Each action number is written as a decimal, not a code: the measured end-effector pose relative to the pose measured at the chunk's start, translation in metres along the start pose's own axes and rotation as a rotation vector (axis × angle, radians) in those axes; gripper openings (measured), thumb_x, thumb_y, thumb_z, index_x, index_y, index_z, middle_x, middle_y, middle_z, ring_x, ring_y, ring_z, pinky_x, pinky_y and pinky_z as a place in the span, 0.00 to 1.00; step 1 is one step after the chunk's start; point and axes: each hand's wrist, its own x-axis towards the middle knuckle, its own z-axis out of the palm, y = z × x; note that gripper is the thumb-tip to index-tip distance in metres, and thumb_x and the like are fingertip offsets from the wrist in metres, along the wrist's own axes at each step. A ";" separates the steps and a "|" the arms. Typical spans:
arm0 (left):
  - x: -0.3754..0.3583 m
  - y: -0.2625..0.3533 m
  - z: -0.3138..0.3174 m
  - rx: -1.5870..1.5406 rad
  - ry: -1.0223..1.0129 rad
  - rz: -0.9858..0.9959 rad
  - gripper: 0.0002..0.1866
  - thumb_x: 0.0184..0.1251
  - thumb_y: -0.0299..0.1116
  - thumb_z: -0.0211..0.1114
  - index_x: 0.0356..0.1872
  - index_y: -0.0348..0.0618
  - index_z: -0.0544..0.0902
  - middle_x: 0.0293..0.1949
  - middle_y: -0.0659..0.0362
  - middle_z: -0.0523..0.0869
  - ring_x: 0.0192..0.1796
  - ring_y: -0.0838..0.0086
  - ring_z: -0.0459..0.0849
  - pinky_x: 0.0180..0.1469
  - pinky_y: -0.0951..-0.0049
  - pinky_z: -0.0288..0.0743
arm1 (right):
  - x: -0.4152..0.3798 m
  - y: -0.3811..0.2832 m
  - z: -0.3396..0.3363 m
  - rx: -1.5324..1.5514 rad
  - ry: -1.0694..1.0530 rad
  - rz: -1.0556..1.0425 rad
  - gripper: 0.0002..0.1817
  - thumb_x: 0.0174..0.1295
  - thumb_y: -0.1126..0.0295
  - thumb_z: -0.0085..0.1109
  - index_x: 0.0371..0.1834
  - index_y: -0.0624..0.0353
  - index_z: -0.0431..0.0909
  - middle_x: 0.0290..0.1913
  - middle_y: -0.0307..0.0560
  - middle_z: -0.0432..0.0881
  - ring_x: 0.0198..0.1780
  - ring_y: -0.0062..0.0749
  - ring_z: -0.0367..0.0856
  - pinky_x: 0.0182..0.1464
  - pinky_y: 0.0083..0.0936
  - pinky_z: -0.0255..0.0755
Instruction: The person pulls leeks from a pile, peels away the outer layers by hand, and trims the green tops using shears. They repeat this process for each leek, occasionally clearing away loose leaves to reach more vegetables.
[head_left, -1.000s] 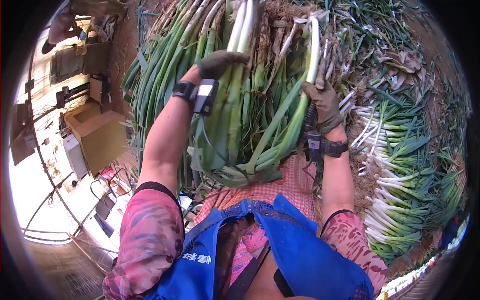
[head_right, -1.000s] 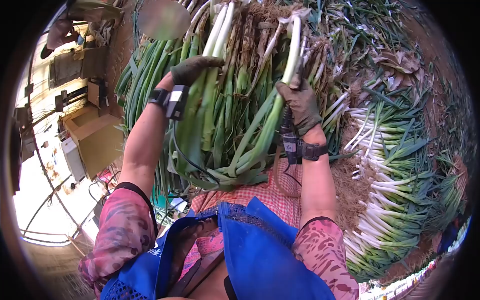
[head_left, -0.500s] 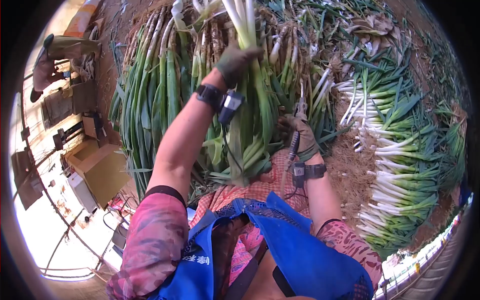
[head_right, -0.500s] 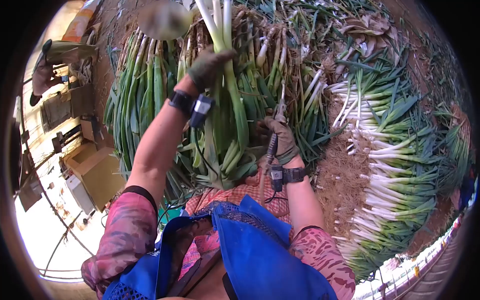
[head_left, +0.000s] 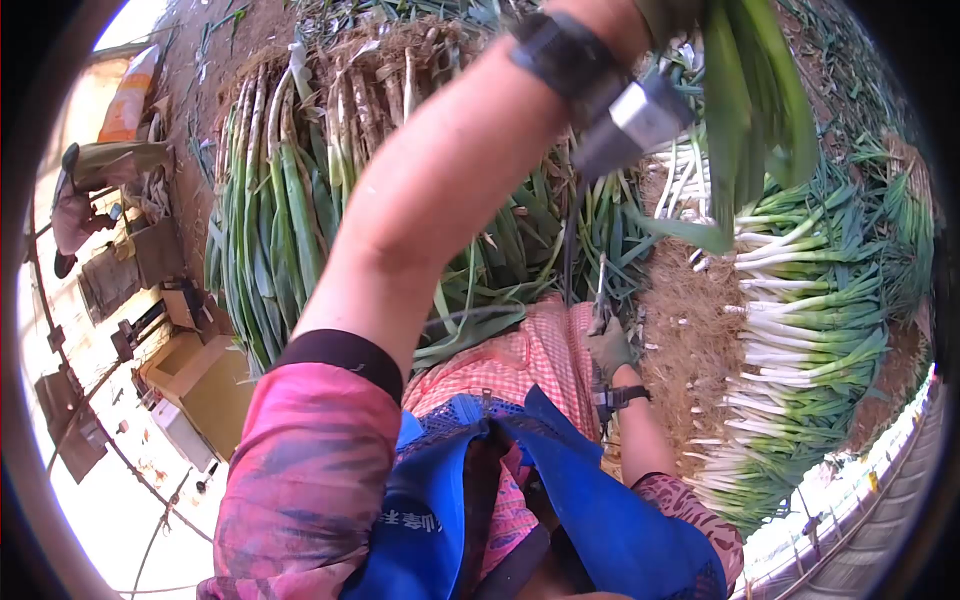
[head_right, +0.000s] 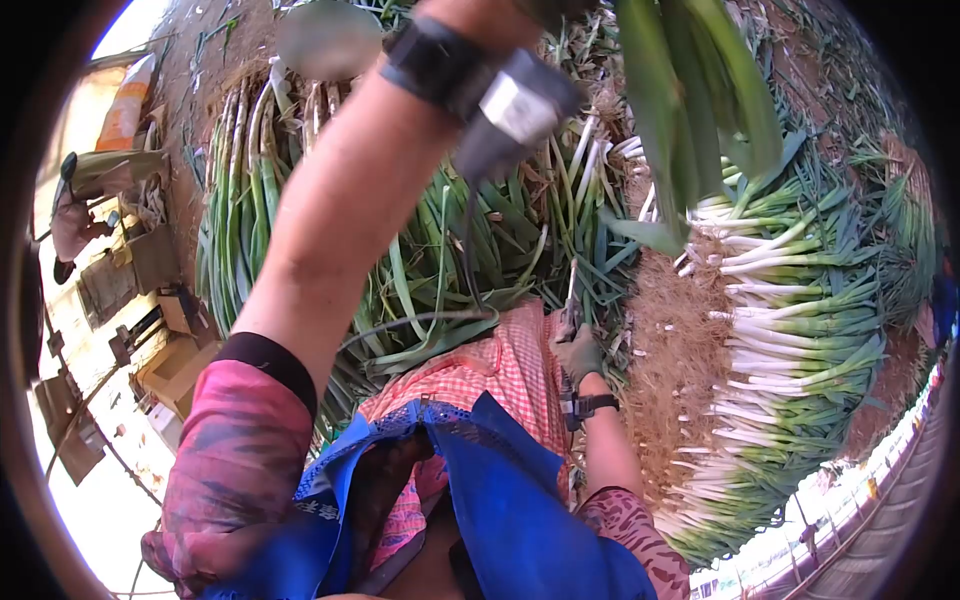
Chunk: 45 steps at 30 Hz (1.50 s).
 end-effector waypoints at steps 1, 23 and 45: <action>-0.021 -0.014 0.011 0.062 0.062 -0.060 0.19 0.67 0.36 0.67 0.55 0.42 0.75 0.37 0.56 0.84 0.33 0.68 0.83 0.37 0.69 0.79 | -0.010 0.006 0.009 -0.047 0.009 -0.024 0.08 0.67 0.67 0.53 0.42 0.60 0.73 0.28 0.36 0.68 0.33 0.26 0.72 0.39 0.29 0.71; -0.266 -0.050 -0.277 1.824 0.172 -0.246 0.29 0.57 0.40 0.73 0.60 0.44 0.76 0.57 0.48 0.81 0.58 0.52 0.80 0.62 0.58 0.73 | -0.009 0.016 0.137 -1.262 0.010 -0.303 0.20 0.57 0.64 0.67 0.48 0.61 0.73 0.32 0.43 0.82 0.33 0.32 0.85 0.36 0.26 0.76; -0.368 0.096 -0.376 0.849 0.647 -0.876 0.30 0.65 0.52 0.69 0.55 0.34 0.81 0.47 0.58 0.87 0.48 0.77 0.82 0.53 0.77 0.74 | -0.007 0.124 0.350 -1.086 -0.450 0.282 0.12 0.61 0.72 0.67 0.42 0.60 0.73 0.30 0.39 0.79 0.26 0.21 0.76 0.31 0.22 0.76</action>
